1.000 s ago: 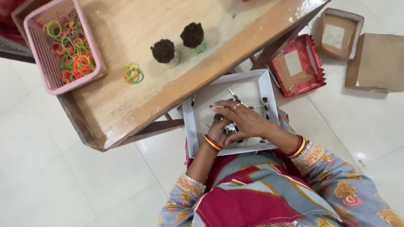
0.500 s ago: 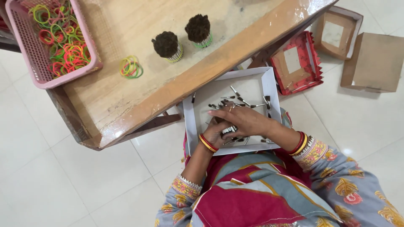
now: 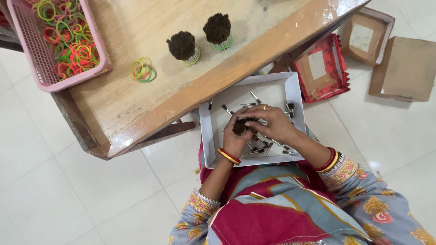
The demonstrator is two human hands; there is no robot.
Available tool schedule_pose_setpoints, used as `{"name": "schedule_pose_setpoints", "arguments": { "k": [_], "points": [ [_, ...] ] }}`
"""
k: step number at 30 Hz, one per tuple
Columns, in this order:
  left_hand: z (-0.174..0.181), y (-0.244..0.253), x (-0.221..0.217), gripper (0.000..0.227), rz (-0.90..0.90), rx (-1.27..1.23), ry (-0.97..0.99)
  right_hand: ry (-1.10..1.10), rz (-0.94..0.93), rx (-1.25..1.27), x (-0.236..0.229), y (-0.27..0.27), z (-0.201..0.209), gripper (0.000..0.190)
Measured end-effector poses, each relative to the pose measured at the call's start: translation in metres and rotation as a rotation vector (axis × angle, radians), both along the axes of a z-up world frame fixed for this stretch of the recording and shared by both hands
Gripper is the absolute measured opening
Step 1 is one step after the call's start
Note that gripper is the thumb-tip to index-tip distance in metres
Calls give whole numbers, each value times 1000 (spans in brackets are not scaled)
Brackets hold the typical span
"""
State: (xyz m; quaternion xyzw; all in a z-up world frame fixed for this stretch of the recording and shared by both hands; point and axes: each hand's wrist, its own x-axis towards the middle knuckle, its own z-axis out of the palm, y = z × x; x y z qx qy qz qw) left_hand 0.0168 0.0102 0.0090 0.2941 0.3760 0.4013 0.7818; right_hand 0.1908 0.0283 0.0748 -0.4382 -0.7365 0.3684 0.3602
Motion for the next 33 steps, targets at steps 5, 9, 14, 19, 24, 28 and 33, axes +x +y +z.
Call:
{"name": "schedule_pose_setpoints", "arguments": {
  "k": [5, 9, 14, 19, 24, 28, 33],
  "points": [
    [0, 1, -1, 69, 135, 207, 360, -34, -6, 12, -2, -5, -3, 35],
    [-4, 8, -8, 49, 107, 3, 46, -16, -96, 45, 5, -12, -15, 32],
    [-24, 0, -9, 35, 139, -488, -277, -109, 100, 374, -9, -1, 37, 60],
    [-22, -2, -14, 48, -92, -332, -227, -256, 272, 122, -3, 3, 8, 95],
    [16, 3, -13, 56, -158, -276, -443, -264, 321, -76, -5, 4, 14, 112],
    [-5, -4, -12, 52, -38, -338, -274, -45, 302, 33, -5, 1, 1, 127],
    [-16, -4, -15, 54, 7, -406, -480, -147, 284, 122, -5, 1, -6, 125]
  ]
}}
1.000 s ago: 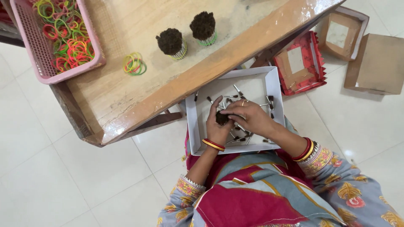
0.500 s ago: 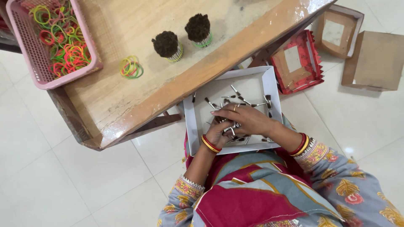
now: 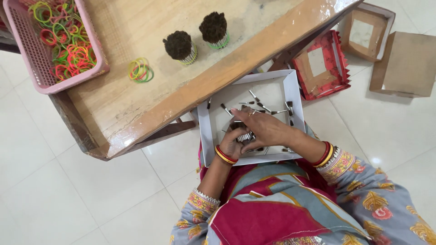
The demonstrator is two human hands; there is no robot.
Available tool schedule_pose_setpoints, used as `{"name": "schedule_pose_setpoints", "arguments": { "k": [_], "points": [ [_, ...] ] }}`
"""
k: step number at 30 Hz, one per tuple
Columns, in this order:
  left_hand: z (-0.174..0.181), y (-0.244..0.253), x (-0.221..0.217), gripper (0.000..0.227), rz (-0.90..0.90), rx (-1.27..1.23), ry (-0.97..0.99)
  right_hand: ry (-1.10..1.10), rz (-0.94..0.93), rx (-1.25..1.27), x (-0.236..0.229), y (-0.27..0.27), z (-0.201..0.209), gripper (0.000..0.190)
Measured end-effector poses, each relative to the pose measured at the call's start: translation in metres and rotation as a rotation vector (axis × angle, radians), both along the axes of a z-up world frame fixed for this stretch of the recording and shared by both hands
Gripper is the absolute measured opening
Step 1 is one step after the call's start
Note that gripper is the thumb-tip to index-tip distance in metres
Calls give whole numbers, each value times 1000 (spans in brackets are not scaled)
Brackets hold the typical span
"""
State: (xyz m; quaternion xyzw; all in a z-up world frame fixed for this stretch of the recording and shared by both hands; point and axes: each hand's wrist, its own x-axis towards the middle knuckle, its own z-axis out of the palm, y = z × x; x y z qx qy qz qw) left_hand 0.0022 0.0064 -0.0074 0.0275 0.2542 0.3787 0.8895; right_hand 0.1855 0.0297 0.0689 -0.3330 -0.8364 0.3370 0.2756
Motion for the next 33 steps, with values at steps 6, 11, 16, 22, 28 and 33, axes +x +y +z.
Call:
{"name": "schedule_pose_setpoints", "arguments": {
  "k": [6, 11, 16, 22, 28, 33],
  "points": [
    [14, 2, 7, 45, -144, 71, 302, -52, -48, -94, 1, 5, 17, 109],
    [26, 6, 10, 62, -36, 595, 689, 4, -195, -130, 5, 2, 7, 43],
    [17, 10, 2, 43, -46, 55, 226, 102, -273, 85, 17, 11, 18, 35],
    [19, 9, 6, 43, -7, 2, 187, 227, -213, -101, 18, 13, 21, 44],
    [22, 10, 15, 71, 78, 586, 739, 60, -180, -175, 11, 6, 13, 49],
    [8, 6, 12, 53, 86, 493, 654, 124, -256, -73, 3, 8, 32, 53]
  ]
}}
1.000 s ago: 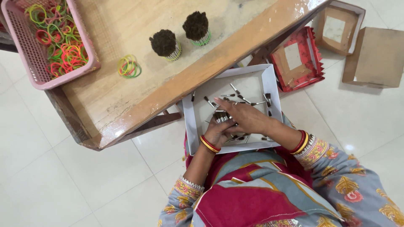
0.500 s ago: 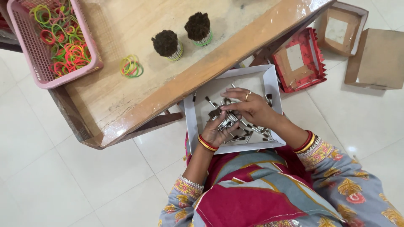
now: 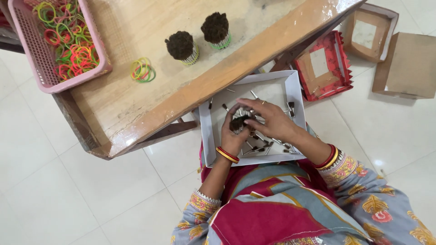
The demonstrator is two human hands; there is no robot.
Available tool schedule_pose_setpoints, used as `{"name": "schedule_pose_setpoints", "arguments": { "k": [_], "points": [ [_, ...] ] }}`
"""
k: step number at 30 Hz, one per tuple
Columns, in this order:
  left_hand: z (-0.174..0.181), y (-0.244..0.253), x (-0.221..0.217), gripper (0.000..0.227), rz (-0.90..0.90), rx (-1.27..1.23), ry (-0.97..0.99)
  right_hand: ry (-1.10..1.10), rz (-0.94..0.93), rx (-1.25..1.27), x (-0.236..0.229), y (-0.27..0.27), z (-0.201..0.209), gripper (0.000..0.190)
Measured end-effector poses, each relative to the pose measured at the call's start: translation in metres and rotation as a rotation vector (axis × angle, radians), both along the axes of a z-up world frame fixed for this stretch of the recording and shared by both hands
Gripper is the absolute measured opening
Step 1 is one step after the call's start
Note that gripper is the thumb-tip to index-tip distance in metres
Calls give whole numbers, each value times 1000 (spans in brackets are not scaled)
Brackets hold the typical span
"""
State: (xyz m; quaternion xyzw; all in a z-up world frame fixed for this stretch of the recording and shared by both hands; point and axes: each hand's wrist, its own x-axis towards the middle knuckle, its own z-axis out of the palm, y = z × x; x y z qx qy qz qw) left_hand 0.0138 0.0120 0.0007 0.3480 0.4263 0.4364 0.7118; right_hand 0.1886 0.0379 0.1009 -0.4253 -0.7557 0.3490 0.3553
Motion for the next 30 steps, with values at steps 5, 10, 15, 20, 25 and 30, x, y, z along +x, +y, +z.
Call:
{"name": "schedule_pose_setpoints", "arguments": {
  "k": [5, 10, 15, 20, 25, 30],
  "points": [
    [19, 3, 3, 79, 47, 32, 105, -28, -52, -18, 2, -8, -17, 52],
    [-22, 1, -14, 50, 71, -439, -466, 5, -48, 204, -7, -3, 8, 56],
    [12, 3, -9, 42, -22, -460, -395, -130, 173, 182, -12, 3, -5, 94],
    [-12, -5, -20, 42, -98, -340, -324, -116, 261, 102, -20, 12, -22, 65],
    [-21, -14, -25, 25, 213, -445, -361, -596, -102, 17, -32, 76, -97, 28],
    [-15, -7, -31, 25, 545, -426, -373, -820, -69, 203, -38, 95, -107, 21]
  ]
}}
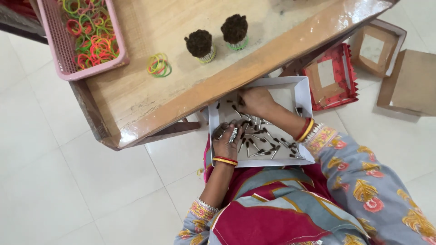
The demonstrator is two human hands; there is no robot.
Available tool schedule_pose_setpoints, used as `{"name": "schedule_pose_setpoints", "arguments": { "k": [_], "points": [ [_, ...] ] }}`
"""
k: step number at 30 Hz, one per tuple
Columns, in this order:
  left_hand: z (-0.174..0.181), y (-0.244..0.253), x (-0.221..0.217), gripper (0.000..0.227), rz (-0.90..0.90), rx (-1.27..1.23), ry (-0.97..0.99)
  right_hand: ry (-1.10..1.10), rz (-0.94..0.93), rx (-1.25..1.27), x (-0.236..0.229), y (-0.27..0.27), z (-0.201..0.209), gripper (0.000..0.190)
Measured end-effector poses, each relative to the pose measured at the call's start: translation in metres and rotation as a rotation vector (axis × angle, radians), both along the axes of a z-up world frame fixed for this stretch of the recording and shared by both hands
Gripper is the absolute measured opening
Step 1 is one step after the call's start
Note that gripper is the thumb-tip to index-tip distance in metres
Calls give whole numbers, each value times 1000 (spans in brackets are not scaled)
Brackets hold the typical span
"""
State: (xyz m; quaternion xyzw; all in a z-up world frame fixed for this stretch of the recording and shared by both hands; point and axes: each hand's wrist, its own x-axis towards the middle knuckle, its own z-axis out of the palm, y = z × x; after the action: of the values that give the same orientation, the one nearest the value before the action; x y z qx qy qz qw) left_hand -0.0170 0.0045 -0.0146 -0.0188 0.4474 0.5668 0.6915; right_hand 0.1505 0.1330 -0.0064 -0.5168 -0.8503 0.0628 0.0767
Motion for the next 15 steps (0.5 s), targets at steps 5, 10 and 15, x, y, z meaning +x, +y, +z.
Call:
{"name": "schedule_pose_setpoints", "arguments": {
  "k": [5, 10, 15],
  "points": [
    [5, 0, 1, 28, 36, -106, -23, 219, 145, -677, -17, -11, 44, 27],
    [-16, -7, -2, 30, 26, -18, -38, 206, 207, -6, -33, 11, -4, 43],
    [-9, -5, -2, 28, 148, -68, -18, 59, 198, -234, -27, 5, 15, 60]
  ]
}}
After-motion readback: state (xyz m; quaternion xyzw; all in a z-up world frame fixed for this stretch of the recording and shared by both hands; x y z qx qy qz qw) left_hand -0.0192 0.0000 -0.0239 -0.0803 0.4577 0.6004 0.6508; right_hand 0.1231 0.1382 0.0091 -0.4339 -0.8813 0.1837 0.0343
